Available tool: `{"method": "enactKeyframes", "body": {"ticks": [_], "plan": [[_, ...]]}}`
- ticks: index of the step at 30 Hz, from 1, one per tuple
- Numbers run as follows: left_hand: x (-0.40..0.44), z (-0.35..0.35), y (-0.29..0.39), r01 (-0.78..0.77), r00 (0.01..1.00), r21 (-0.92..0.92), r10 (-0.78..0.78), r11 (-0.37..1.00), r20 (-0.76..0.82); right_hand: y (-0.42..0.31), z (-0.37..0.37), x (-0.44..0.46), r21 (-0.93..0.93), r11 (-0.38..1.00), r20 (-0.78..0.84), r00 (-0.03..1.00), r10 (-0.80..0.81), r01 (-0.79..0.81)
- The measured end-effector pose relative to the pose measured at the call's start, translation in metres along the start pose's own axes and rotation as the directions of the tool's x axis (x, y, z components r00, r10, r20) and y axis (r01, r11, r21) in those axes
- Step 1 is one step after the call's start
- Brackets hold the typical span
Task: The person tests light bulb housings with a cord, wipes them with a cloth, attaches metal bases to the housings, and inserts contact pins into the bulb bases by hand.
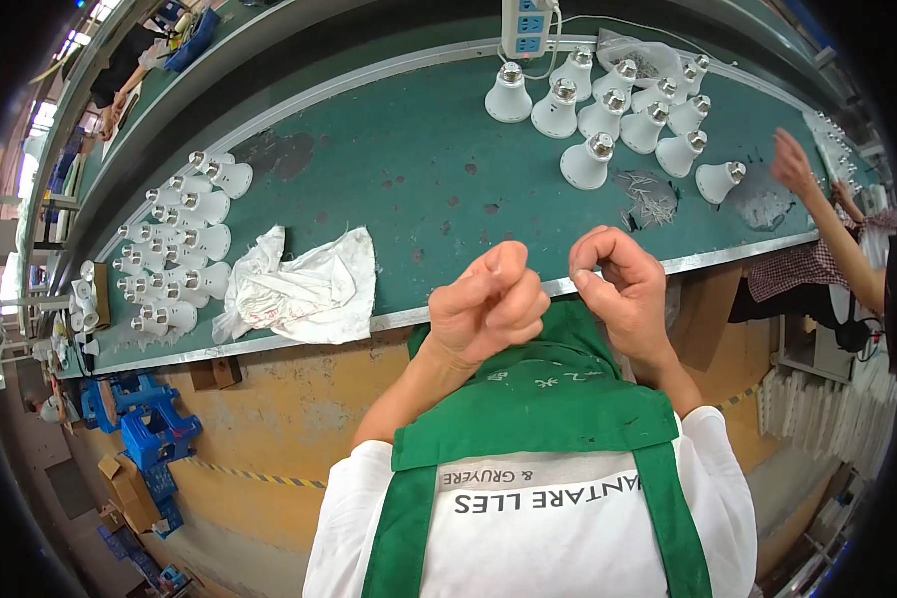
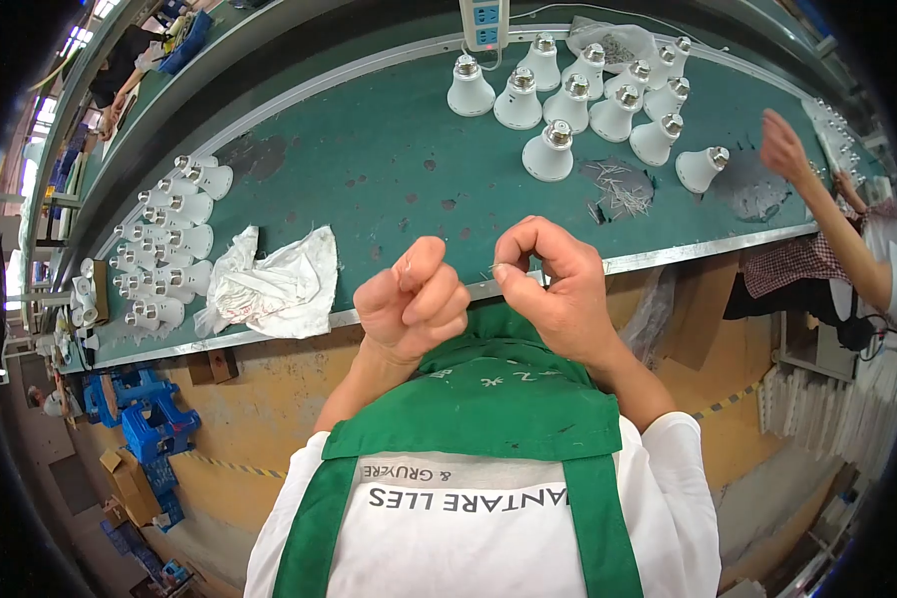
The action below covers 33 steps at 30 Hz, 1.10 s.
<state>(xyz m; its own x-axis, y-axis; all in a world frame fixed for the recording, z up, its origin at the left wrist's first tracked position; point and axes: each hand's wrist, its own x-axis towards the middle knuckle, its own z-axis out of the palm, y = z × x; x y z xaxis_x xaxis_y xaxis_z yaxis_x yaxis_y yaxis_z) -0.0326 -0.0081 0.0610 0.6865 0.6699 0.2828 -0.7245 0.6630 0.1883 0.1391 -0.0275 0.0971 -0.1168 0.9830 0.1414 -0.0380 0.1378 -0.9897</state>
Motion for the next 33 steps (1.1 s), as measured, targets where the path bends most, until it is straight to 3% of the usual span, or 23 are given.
{"method": "enactKeyframes", "body": {"ticks": [3, 10, 13, 17, 22, 26, 30, 33], "plan": [[0.0, -0.003, 0.001, 0.009, 0.97, 0.226, 0.047, 0.974, -0.239, 0.005, 0.0, 0.001, -0.015, 1.0, -0.004, 1.0, -0.026, 0.026], [0.0, -0.014, -0.002, 0.041, 0.938, 0.348, 0.084, 0.937, -0.337, 0.009, 0.001, 0.004, 0.108, 0.992, -0.012, 0.998, 0.065, -0.063], [0.001, -0.005, -0.003, 0.189, 0.874, 0.517, 0.097, 0.835, -0.475, 0.009, 0.001, 0.005, 0.193, 0.97, -0.003, 0.989, 0.149, -0.145], [0.006, -0.001, -0.01, 0.245, 0.858, 0.719, 0.201, 0.65, -0.474, 0.011, 0.001, 0.007, 0.207, 0.959, 0.018, 0.981, 0.193, -0.192], [0.005, -0.004, -0.012, 0.223, 0.833, 0.582, 0.158, 0.782, -0.531, 0.026, 0.002, 0.007, 0.059, 0.989, 0.039, 0.991, 0.132, -0.134], [0.006, 0.0, -0.009, 0.223, 0.818, 0.556, 0.156, 0.8, -0.553, 0.023, 0.009, 0.008, 0.194, 0.968, 0.017, 0.987, 0.159, -0.159], [0.007, 0.0, -0.008, 0.205, 0.807, 0.497, 0.142, 0.843, -0.573, 0.029, 0.002, 0.01, 0.028, 0.995, 0.067, 0.993, 0.095, -0.097], [0.008, -0.002, -0.006, 0.218, 0.81, 0.486, 0.121, 0.846, -0.574, 0.03, 0.003, 0.012, 0.173, 0.98, 0.046, 0.994, 0.096, -0.103]]}}
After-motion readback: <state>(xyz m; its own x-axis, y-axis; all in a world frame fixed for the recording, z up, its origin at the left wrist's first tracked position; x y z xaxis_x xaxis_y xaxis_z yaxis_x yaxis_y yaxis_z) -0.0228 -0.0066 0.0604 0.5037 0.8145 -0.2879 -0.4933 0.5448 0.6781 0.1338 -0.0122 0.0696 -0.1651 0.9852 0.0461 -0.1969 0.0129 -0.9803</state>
